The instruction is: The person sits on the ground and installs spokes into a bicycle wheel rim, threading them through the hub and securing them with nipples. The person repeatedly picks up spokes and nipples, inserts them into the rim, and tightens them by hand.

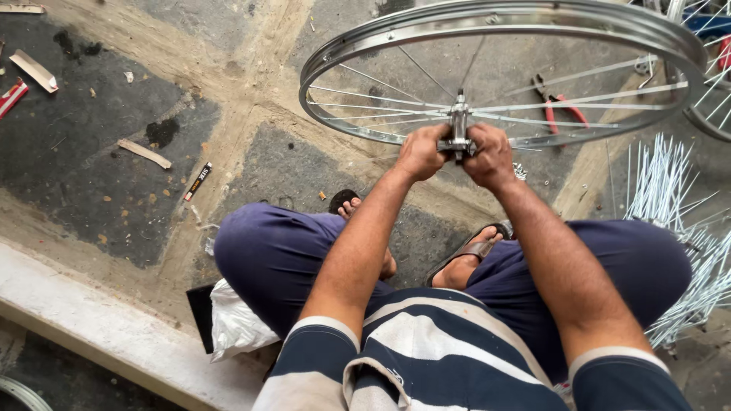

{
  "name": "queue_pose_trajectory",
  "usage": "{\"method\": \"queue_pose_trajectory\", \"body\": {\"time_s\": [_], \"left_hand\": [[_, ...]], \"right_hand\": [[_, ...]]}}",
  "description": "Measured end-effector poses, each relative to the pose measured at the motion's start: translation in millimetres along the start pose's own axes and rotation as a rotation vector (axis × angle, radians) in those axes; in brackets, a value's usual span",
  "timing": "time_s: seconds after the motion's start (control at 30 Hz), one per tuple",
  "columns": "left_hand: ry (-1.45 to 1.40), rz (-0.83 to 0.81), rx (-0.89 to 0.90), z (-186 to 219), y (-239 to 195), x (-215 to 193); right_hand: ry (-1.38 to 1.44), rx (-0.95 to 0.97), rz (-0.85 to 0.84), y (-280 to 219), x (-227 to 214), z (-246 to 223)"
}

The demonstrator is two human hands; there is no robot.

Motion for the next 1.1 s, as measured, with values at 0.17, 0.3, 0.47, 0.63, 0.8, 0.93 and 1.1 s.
{"method": "queue_pose_trajectory", "body": {"time_s": [0.17,0.3,0.47,0.63,0.8,0.93,1.1], "left_hand": [[0.021,-0.020,0.130,4.1,15.6,8.5],[0.086,-0.214,0.053,23.0,21.8,-0.6],[-0.002,-0.123,0.239,68.9,-1.9,-32.7],[0.226,0.144,0.182,70.9,-23.3,-22.3],[0.348,0.236,0.219,49.1,-4.5,-18.0],[0.379,0.276,0.294,13.8,59.2,-43.1],[0.499,0.103,0.306,-27.8,117.1,-56.7]], "right_hand": [[-0.169,0.046,0.014,0.4,-4.9,3.8],[-0.293,0.092,-0.147,14.1,-23.4,1.2],[-0.240,0.148,-0.138,18.5,-70.5,-22.8],[-0.296,0.225,-0.238,4.4,-60.4,-25.0],[-0.288,0.123,-0.206,-8.2,-50.9,9.8],[-0.252,0.046,-0.102,-7.2,-50.2,42.5],[-0.434,0.221,-0.149,-22.5,-57.4,71.7]]}}
Point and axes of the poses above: each hand's wrist, its own y-axis towards the middle knuckle, its own x-axis out of the palm, z = x × y, the point moved 5 cm from there along y, towards the middle knuckle, and after that the axes turned 8 degrees about z, right-handed, at the moved point
